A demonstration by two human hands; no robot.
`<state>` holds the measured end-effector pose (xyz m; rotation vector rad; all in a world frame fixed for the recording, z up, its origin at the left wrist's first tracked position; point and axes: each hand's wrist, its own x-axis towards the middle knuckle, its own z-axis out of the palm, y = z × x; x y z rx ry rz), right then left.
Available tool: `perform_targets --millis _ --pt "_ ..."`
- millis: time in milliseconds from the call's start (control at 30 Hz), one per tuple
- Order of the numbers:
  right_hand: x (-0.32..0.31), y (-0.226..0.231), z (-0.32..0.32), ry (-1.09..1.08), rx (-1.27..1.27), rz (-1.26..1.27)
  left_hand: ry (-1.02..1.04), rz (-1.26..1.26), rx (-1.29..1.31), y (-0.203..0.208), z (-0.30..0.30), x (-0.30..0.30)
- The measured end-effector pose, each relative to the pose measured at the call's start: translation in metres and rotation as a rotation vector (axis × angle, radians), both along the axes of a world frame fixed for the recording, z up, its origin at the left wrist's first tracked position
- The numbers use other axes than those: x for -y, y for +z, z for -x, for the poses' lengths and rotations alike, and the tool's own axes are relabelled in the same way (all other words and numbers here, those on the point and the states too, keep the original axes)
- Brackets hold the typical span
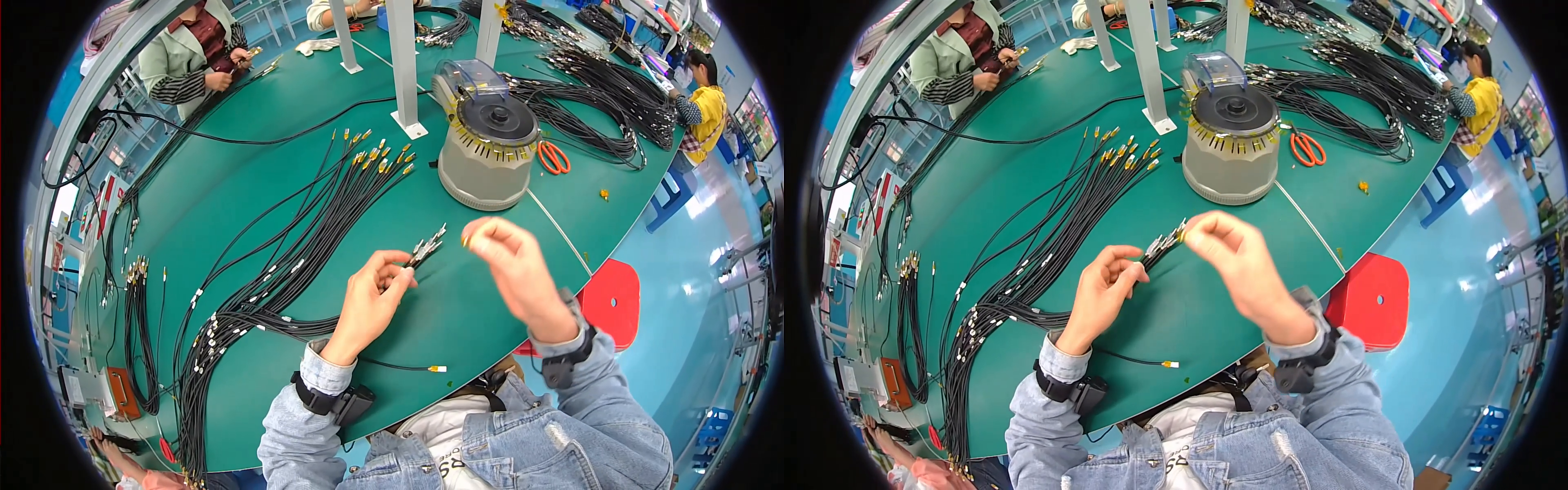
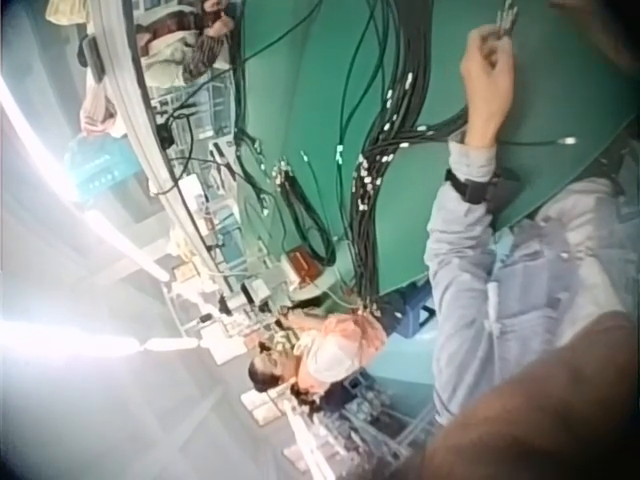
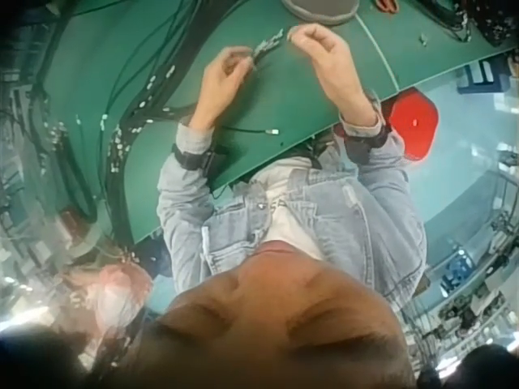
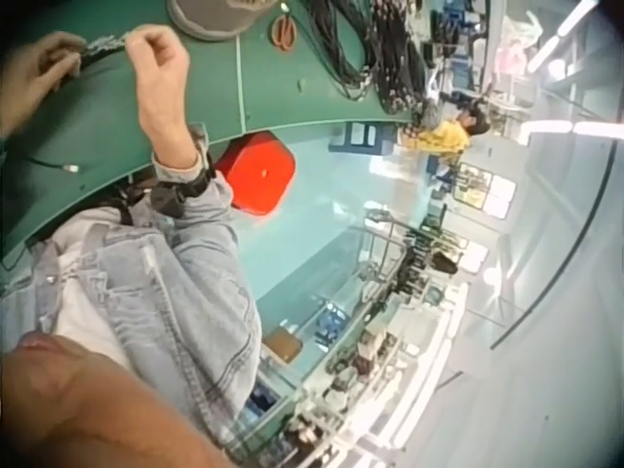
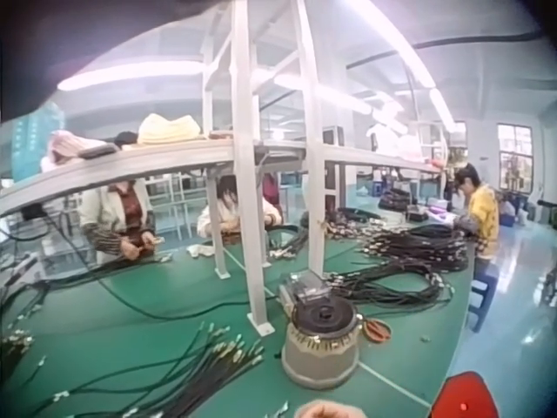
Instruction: The person organizes a bundle of wires by hand, then picks up a dispenser and places it on the table. They then take a component from the dispenser and apply it to the end of a wire.
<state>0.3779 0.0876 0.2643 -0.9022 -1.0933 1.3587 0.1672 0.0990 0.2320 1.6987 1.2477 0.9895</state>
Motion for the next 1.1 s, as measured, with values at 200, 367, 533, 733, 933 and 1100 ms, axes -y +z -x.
perform_targets --millis 200,367,533,733,933,1100 --pt "0.027 -0.033 0.042 -0.012 -0.085 0.034 -0.083 0.354 0.299 0.005 -0.001 0.008" --pt "0.031 -0.044 0.054 -0.066 0.05 -0.096 -0.067 0.354 0.373 -0.001 0.002 0.021" --pt "0.031 -0.048 0.063 -0.109 0.165 -0.189 0.01 0.372 0.384 0.002 -0.002 0.031" --pt "0.029 -0.052 0.067 -0.136 0.139 -0.126 0.036 0.366 0.367 0.005 -0.002 0.033" --pt "0.028 -0.056 0.068 -0.173 0.174 -0.177 0.057 0.362 0.354 0.003 -0.004 0.033" --pt "0.029 -0.058 0.07 -0.175 0.146 -0.152 0.065 0.348 0.353 0.002 -0.005 0.033"
